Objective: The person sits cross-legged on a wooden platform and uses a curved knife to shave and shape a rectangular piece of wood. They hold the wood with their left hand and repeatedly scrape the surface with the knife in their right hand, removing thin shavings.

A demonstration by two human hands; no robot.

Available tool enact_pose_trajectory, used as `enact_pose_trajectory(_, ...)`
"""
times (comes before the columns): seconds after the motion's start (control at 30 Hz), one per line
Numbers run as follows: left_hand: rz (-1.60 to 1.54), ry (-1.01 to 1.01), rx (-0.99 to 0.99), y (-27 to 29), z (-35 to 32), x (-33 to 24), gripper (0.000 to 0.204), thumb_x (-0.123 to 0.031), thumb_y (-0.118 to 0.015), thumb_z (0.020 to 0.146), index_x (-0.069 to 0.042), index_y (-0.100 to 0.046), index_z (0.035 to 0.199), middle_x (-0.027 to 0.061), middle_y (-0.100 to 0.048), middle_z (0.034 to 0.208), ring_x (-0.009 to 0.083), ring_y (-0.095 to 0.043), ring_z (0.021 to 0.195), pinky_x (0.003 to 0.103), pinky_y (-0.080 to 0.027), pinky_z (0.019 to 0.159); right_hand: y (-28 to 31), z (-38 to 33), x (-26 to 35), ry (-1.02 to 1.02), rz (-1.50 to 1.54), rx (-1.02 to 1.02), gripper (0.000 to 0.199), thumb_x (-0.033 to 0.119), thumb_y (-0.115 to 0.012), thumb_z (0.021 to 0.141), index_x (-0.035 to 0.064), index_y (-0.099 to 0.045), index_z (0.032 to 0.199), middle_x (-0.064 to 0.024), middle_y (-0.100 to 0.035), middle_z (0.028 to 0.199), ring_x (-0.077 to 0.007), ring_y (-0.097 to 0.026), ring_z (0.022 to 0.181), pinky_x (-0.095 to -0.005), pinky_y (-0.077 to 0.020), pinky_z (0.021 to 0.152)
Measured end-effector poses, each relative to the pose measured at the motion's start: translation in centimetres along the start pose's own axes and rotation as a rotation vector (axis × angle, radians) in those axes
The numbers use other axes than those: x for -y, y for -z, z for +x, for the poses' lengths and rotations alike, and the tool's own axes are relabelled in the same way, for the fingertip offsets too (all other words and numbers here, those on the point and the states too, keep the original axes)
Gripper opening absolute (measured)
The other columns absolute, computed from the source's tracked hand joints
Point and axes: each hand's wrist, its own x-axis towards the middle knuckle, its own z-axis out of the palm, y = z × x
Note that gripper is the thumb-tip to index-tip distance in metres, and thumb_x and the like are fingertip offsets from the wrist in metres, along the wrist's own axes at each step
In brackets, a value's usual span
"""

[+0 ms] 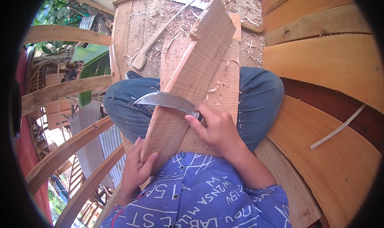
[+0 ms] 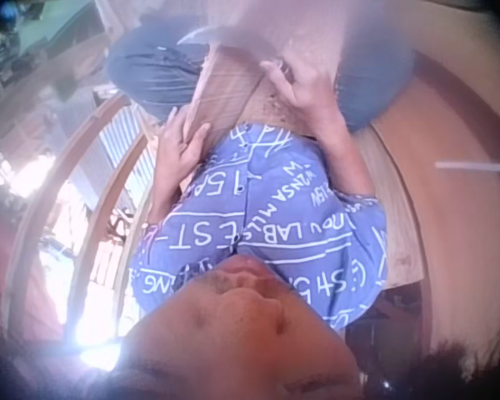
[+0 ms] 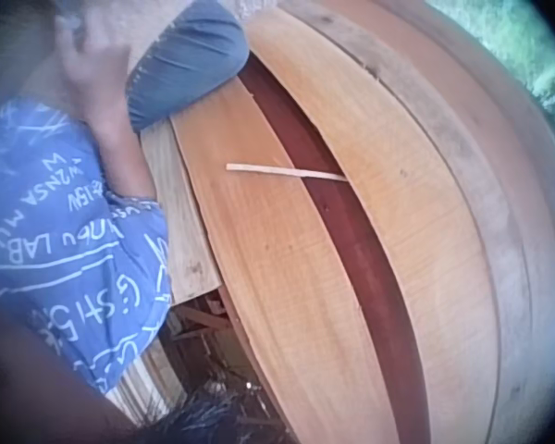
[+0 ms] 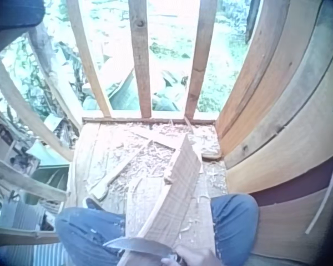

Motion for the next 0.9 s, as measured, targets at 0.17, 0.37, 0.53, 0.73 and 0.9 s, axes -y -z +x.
enact_pose_trajectory(0.17, -0.008, -0.016, -0.015, 0.1, -0.2, 0.0, 0.031, -0.012, -0.063, 0.083, 0.004, -0.06, 0.109, 0.0204, -0.066, 0.096, 0.0385, -0.062, 0.095, 0.055, -0.028, 0.11, -0.3, 0.9, -0.3, 0.019, -0.138, -0.081, 0.041, 0.037, -0.069, 0.087, 0.0022, -0.055, 0.07, -0.0139, -0.055, 0.053, -0.0306, -0.059, 0.047, -0.0391, -0.0447, 0.046)
enact_pose_trajectory(0.37, 0.015, -0.055, -0.024, 0.0, -0.1, 0.7, 0.032, -0.012, -0.063, 0.082, 0.005, -0.06, 0.109, 0.021, -0.065, 0.094, 0.0374, -0.063, 0.092, 0.055, -0.029, 0.11, 0.5, 3.0, -2.1, 0.059, -0.401, -0.196, 0.054, 0.053, -0.067, 0.082, 0.0035, -0.056, 0.064, -0.0131, -0.054, 0.052, -0.0308, -0.06, 0.049, -0.0388, -0.0459, 0.047)
enact_pose_trajectory(0.53, 0.028, -0.055, -0.018, 0.2, 0.0, 0.4, 0.032, -0.012, -0.063, 0.082, 0.005, -0.06, 0.109, 0.0206, -0.065, 0.093, 0.0365, -0.063, 0.091, 0.055, -0.029, 0.11, 1.2, 4.3, -2.8, 0.027, -0.431, -0.232, 0.059, 0.058, -0.065, 0.082, 0.0023, -0.058, 0.066, -0.0138, -0.053, 0.05, -0.0324, -0.059, 0.049, -0.0397, -0.0453, 0.047)
enact_pose_trajectory(0.73, 0.031, -0.052, -0.014, 0.2, 0.1, 0.0, 0.031, -0.011, -0.062, 0.083, 0.004, -0.06, 0.109, 0.0195, -0.065, 0.089, 0.0362, -0.064, 0.09, 0.054, -0.026, 0.111, 4.2, 7.3, -4.7, -0.171, -0.343, -0.374, 0.064, 0.058, -0.06, 0.087, -0.0042, -0.06, 0.068, -0.0194, -0.053, 0.053, -0.0377, -0.057, 0.053, -0.0415, -0.044, 0.052)
enact_pose_trajectory(0.9, -0.014, -0.001, 0.031, 0.3, 0.1, 0.2, 0.028, -0.012, -0.061, 0.084, 0.002, -0.059, 0.108, 0.0196, -0.065, 0.09, 0.0377, -0.063, 0.09, 0.057, -0.025, 0.11, 4.0, 5.9, -3.6, -0.219, -0.326, -0.318, 0.06, 0.054, -0.064, 0.086, -0.0044, -0.062, 0.07, -0.0197, -0.053, 0.053, -0.0369, -0.057, 0.051, -0.0412, -0.0434, 0.05)
